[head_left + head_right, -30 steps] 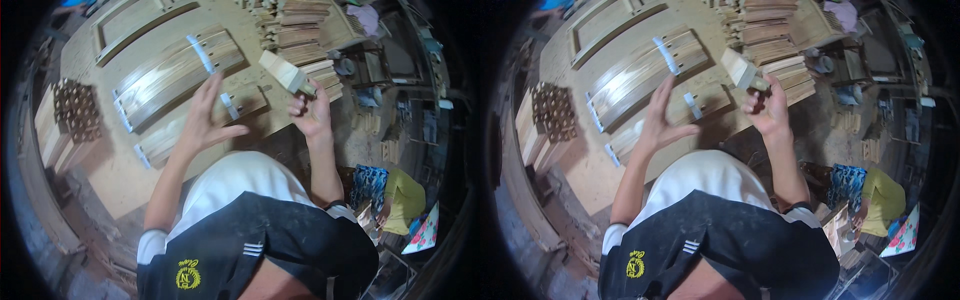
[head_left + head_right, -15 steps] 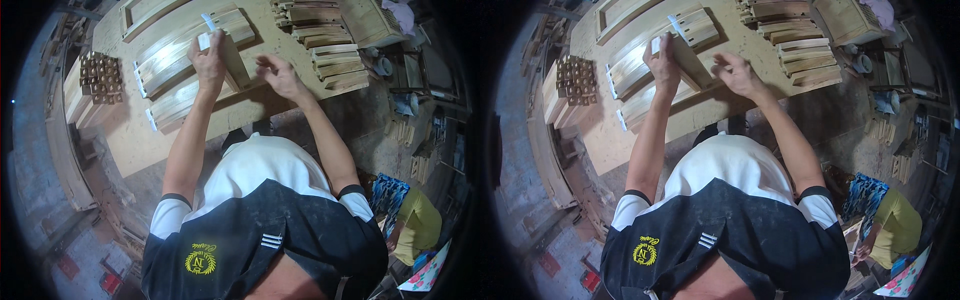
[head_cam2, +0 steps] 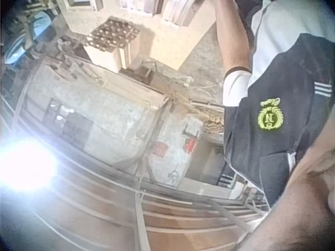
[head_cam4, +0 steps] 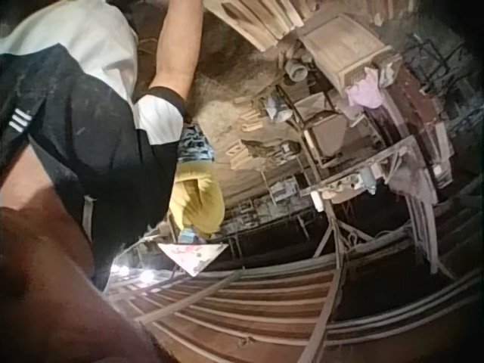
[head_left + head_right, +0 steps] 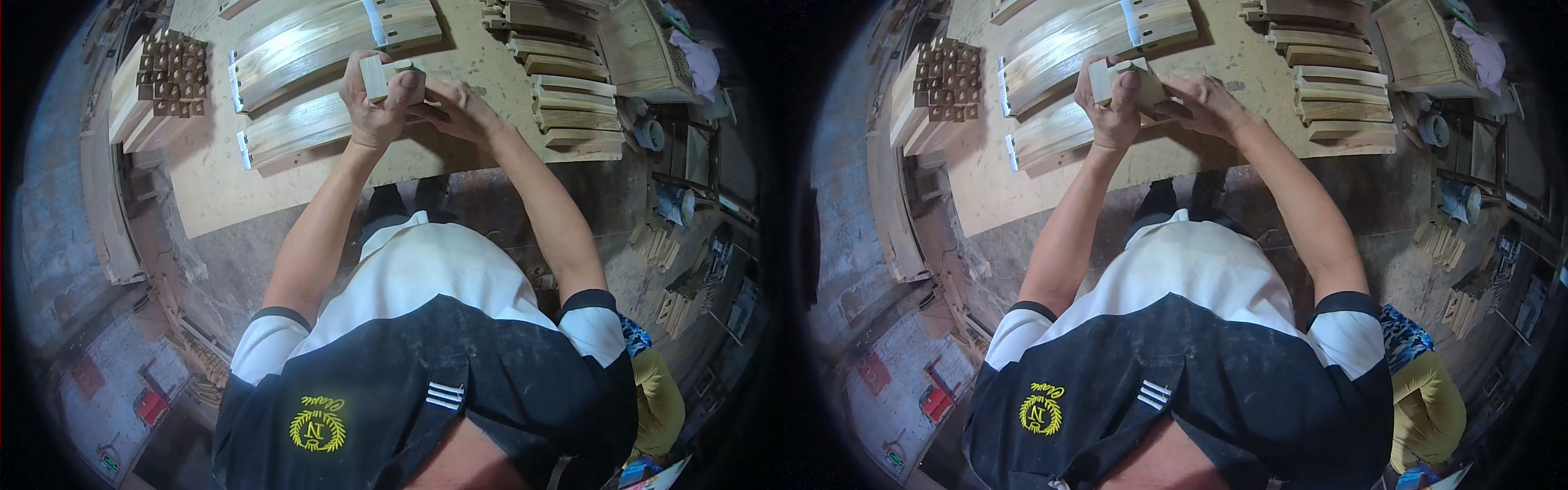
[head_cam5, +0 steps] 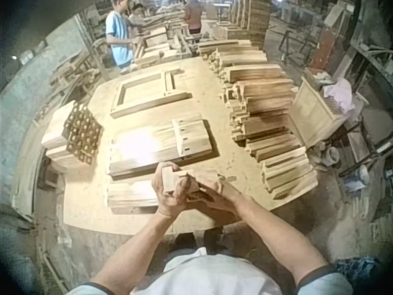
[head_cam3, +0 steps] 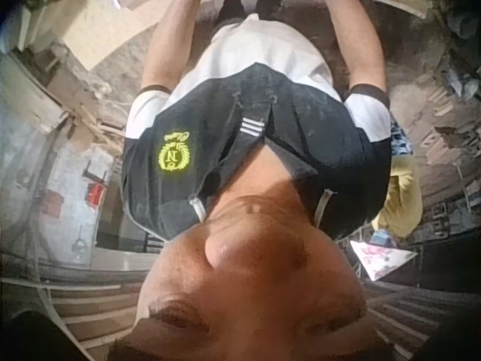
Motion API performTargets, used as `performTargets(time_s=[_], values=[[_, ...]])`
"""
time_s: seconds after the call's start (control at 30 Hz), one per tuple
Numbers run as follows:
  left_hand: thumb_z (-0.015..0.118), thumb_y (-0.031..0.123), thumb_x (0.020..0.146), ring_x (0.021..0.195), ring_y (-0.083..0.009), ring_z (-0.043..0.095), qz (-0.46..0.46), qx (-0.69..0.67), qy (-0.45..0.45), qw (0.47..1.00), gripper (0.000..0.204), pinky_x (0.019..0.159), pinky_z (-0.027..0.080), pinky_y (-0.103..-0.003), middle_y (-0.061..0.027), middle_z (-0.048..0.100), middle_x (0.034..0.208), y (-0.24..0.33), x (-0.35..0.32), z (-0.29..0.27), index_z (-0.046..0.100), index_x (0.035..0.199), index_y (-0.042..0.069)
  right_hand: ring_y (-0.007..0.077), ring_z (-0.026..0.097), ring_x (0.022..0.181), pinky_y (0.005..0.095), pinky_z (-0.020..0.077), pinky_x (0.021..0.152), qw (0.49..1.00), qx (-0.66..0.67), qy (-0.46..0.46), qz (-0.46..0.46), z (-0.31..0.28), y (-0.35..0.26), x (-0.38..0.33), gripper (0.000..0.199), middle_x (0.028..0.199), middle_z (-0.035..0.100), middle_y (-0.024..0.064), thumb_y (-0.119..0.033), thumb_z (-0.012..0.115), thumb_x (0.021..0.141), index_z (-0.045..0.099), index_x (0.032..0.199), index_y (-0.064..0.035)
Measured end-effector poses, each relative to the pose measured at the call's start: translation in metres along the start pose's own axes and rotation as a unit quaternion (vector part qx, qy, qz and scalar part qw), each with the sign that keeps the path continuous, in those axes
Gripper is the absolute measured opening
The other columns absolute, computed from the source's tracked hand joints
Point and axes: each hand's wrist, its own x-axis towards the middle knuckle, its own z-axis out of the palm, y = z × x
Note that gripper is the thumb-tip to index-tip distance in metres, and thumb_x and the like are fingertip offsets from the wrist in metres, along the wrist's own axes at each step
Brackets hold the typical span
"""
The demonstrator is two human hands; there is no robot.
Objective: Assembling and inspecting wooden frame components on a workbench in a furniture factory.
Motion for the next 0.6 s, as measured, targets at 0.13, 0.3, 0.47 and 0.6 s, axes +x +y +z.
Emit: performTargets(time_s=[0.13,0.3,0.47,0.6], values=[[0.076,0.028,0.079,0.068,-0.0199,0.055,0.017,-0.022,0.02,0.999,0.037,0.061,0.046,-0.034,-0.009,0.055,0.081,-0.009,-0.005,-0.004,0.055,0.094,0.002,0.0373,0.063,0.083,0.0422,0.0518,0.071,1.0,-0.003,-0.009,0.021,0.007,0.004,-0.003,0.032,0.092,0.065,0.0169,-0.008,0.073,0.081,0.059,0.11,-0.0052],[0.081,0.031,0.075,0.083,-0.0212,0.053,-0.05,-0.053,-0.098,0.993,0.046,0.074,0.046,-0.036,-0.0108,0.052,0.091,-0.011,-0.003,-0.01,0.056,0.102,0.004,0.0396,0.066,0.096,0.0438,0.0532,0.08,0.995,-0.05,0.054,0.063,0.019,-0.008,-0.018,0.027,0.103,0.069,0.017,-0.01,0.073,0.086,0.063,0.11,-0.002],[0.089,0.042,0.06,0.118,-0.0269,0.05,-0.003,-0.043,-0.051,0.998,0.104,0.103,0.04,-0.04,-0.0149,0.049,0.126,-0.037,0.015,-0.103,0.038,0.143,0.005,0.0184,0.066,0.094,0.0324,0.0535,0.085,0.917,0.112,0.228,0.306,0.038,-0.019,-0.115,0.035,0.106,0.069,0.0112,-0.006,0.073,0.089,0.061,0.12,0.0028],[0.09,0.039,0.066,0.12,-0.0305,0.05,-0.223,0.088,0.313,0.919,0.109,0.1,0.044,-0.041,-0.0253,0.047,0.132,-0.115,0.058,-0.254,0.029,0.145,-0.004,0.016,0.063,0.082,0.0296,0.0522,0.077,0.908,-0.014,0.224,0.355,0.037,-0.064,-0.161,0.028,0.089,0.067,0.0098,-0.015,0.07,0.091,0.064,0.106,0.0081]])
